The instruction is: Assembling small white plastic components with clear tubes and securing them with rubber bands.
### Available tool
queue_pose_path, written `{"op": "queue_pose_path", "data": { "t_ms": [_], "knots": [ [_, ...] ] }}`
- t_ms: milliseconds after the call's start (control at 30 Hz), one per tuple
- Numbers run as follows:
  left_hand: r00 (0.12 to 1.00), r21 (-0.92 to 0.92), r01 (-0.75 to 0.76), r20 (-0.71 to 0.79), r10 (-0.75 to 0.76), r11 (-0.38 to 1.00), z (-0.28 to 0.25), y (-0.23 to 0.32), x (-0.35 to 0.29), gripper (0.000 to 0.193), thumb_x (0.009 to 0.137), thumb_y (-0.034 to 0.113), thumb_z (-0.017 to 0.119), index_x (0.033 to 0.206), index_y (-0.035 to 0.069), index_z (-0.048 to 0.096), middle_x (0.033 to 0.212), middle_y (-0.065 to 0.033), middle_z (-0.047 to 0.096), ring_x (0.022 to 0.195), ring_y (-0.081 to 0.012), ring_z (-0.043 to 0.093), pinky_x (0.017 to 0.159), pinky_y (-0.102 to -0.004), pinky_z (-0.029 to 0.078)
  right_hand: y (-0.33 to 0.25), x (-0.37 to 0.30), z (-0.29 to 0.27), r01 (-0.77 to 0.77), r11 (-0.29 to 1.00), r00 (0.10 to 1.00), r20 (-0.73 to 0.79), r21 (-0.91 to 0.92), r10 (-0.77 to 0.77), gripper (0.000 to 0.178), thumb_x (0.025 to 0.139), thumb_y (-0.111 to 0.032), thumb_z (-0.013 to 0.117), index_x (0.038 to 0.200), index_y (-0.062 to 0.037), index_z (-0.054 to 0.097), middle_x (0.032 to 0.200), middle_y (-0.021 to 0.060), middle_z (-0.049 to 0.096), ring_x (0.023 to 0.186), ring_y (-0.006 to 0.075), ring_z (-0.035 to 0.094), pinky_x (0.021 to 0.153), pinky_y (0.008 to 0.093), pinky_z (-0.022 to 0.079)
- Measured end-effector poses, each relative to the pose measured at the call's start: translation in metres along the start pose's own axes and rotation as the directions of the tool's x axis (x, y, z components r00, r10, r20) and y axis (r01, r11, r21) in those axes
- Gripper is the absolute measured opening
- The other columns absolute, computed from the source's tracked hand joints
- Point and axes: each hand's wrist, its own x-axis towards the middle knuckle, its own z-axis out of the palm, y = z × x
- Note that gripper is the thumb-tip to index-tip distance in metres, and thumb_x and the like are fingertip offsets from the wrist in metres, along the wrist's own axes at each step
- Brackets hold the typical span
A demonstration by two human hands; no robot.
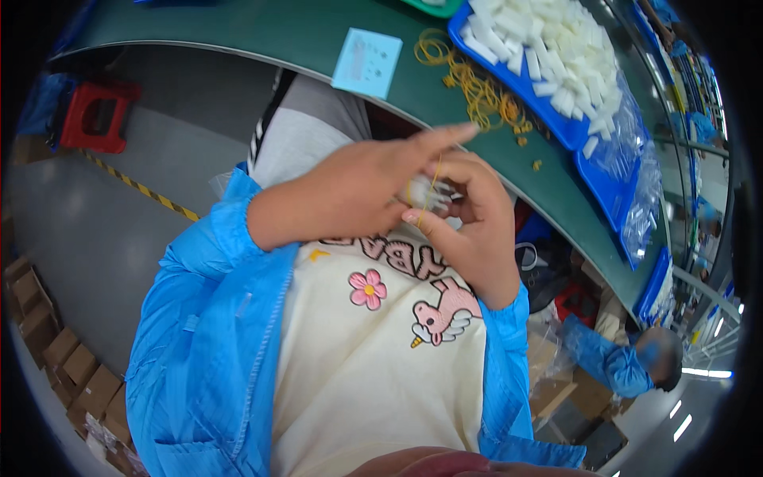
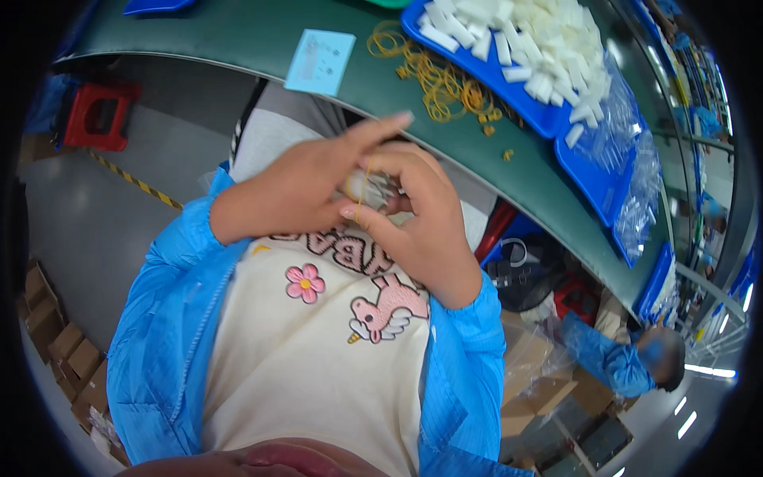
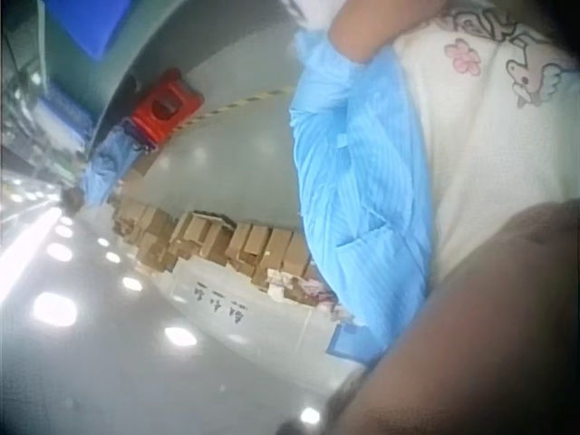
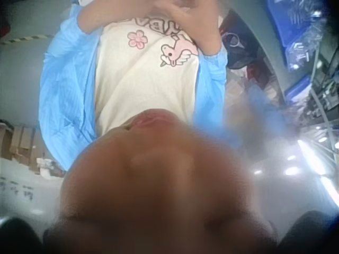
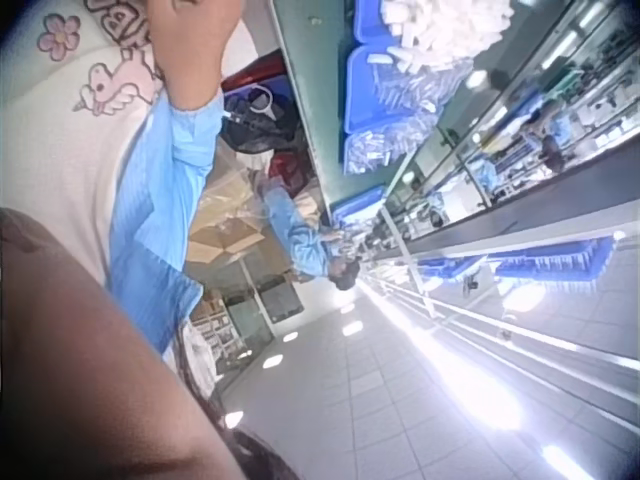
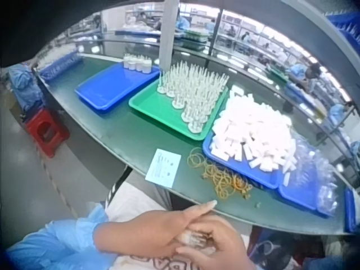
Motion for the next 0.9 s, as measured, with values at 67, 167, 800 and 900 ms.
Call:
{"op": "queue_pose_path", "data": {
  "t_ms": [67, 167, 800, 900],
  "knots": [
    [0.989, 0.082, 0.079, 0.121, -0.088, 0.994, -0.003, 0.006, 0.001, 0.091, 0.069, -0.002, 0.064, 0.148, 0.014, 0.022, 0.12, -0.0238, 0.058, 0.1, -0.0426, 0.06, 0.08, -0.0444, 0.051, 0.002, 0.005, -0.002, 0.091, 0.983, 0.996, 0.037, -0.16, -0.086, 0.035, 0.074, -0.006, 0.076, 0.103, -0.0032, 0.058, 0.112, 0.012, 0.055, 0.094, 0.0206, 0.058, 0.072, 0.0295, 0.05],
    [0.994, 0.025, 0.046, 0.099, -0.048, 0.999, -0.007, 0.0, -0.008, 0.087, 0.071, -0.001, 0.064, 0.146, 0.01, 0.022, 0.11, -0.0236, 0.06, 0.095, -0.0422, 0.061, 0.079, -0.0436, 0.05, -0.003, 0.008, -0.001, 0.316, 0.894, 0.946, 0.036, -0.318, -0.321, 0.033, 0.072, -0.004, 0.074, 0.1, -0.0034, 0.057, 0.103, 0.0119, 0.052, 0.081, 0.0196, 0.053, 0.066, 0.0315, 0.046],
    [0.724, 0.586, 0.225, -0.635, 0.269, 0.778, -0.349, -0.142, 0.152, 0.045, 0.067, 0.02, 0.083, 0.106, 0.008, 0.065, 0.101, -0.0137, 0.066, 0.092, -0.0287, 0.064, 0.08, -0.0363, 0.052, 0.069, -0.013, -0.078, 0.293, 0.918, 0.684, -0.612, -0.266, -0.396, 0.011, 0.085, 0.008, 0.055, 0.094, 0.0012, 0.055, 0.092, 0.0117, 0.054, 0.076, 0.0161, 0.051, 0.067, 0.0248, 0.043],
    [0.789, 0.659, 0.227, -0.556, 0.262, 0.717, -0.362, -0.159, 0.175, 0.048, 0.064, 0.02, 0.085, 0.108, 0.011, 0.066, 0.098, -0.013, 0.065, 0.094, -0.0304, 0.063, 0.082, -0.0379, 0.052, 0.067, -0.012, -0.077, 0.242, 0.892, 0.731, -0.533, -0.381, -0.426, 0.006, 0.086, 0.006, 0.054, 0.09, 0.001, 0.055, 0.086, 0.0106, 0.054, 0.073, 0.0148, 0.05, 0.064, 0.024, 0.041]
  ]
}}
